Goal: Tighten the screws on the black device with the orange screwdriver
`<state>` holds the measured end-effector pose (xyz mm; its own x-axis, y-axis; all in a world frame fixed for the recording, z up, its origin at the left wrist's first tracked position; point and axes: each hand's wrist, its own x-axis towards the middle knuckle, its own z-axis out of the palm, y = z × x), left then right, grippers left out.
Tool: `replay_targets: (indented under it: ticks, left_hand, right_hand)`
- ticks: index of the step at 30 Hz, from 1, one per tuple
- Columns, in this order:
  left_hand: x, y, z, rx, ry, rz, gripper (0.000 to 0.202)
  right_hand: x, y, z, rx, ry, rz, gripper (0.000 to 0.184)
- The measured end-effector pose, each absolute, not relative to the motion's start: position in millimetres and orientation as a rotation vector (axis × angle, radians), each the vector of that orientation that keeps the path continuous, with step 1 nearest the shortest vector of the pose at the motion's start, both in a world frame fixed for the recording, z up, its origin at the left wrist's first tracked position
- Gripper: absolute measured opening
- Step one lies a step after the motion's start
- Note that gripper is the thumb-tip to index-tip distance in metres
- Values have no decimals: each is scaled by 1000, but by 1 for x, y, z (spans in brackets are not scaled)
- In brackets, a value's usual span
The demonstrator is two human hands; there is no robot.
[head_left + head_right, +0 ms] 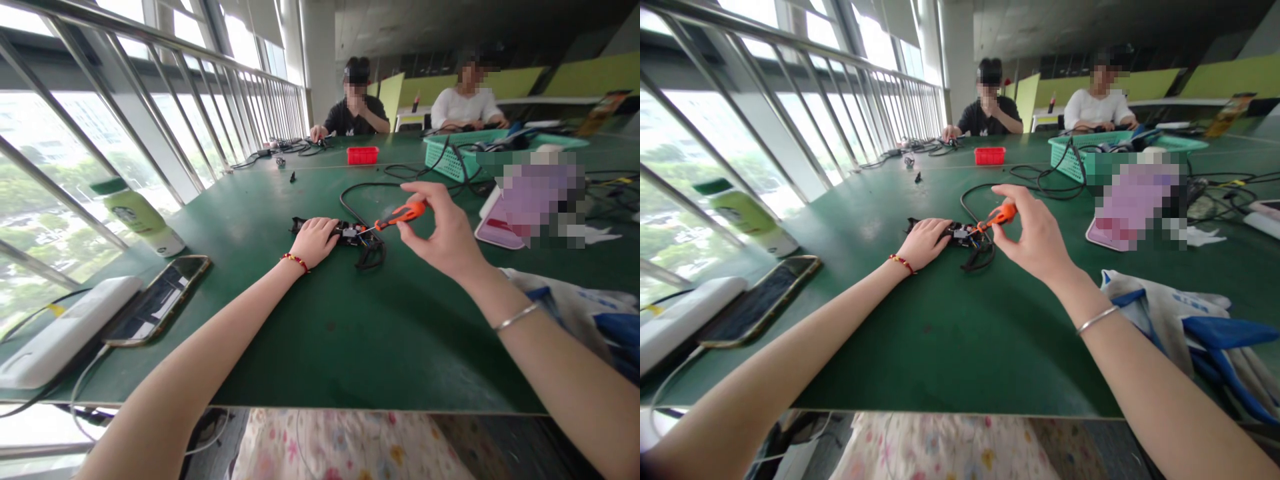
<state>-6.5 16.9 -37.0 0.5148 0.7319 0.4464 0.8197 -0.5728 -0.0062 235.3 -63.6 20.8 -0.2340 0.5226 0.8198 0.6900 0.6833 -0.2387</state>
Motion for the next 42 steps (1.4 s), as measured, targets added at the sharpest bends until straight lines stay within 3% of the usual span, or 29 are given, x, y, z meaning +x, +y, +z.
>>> replay_targets:
  ticks: [7,16,22,27,34,42]
  left_hand:
    - [-7,15,-34,-2539,-1321,-586,38]
    - [-7,15,-34,-2533,-1333,-578,39]
    - [-8,15,-33,-2538,-1328,-587,38]
    - [-8,13,-32,-2532,-1335,-575,39]
    - [-8,14,-32,-2528,-1336,-592,39]
    - [-8,12,-31,-2536,-1337,-606,37]
  right_hand:
    - [232,-63,16,-1104,-1884,-309,22]
    - [228,-64,16,-937,-1832,-301,43]
    - [223,-68,16,-1105,-1775,-306,17]
    - [223,-66,17,-1012,-1743,-262,38]
    - [221,-69,16,-1098,-1784,-283,18]
    - [221,-68,16,-941,-1790,-291,41]
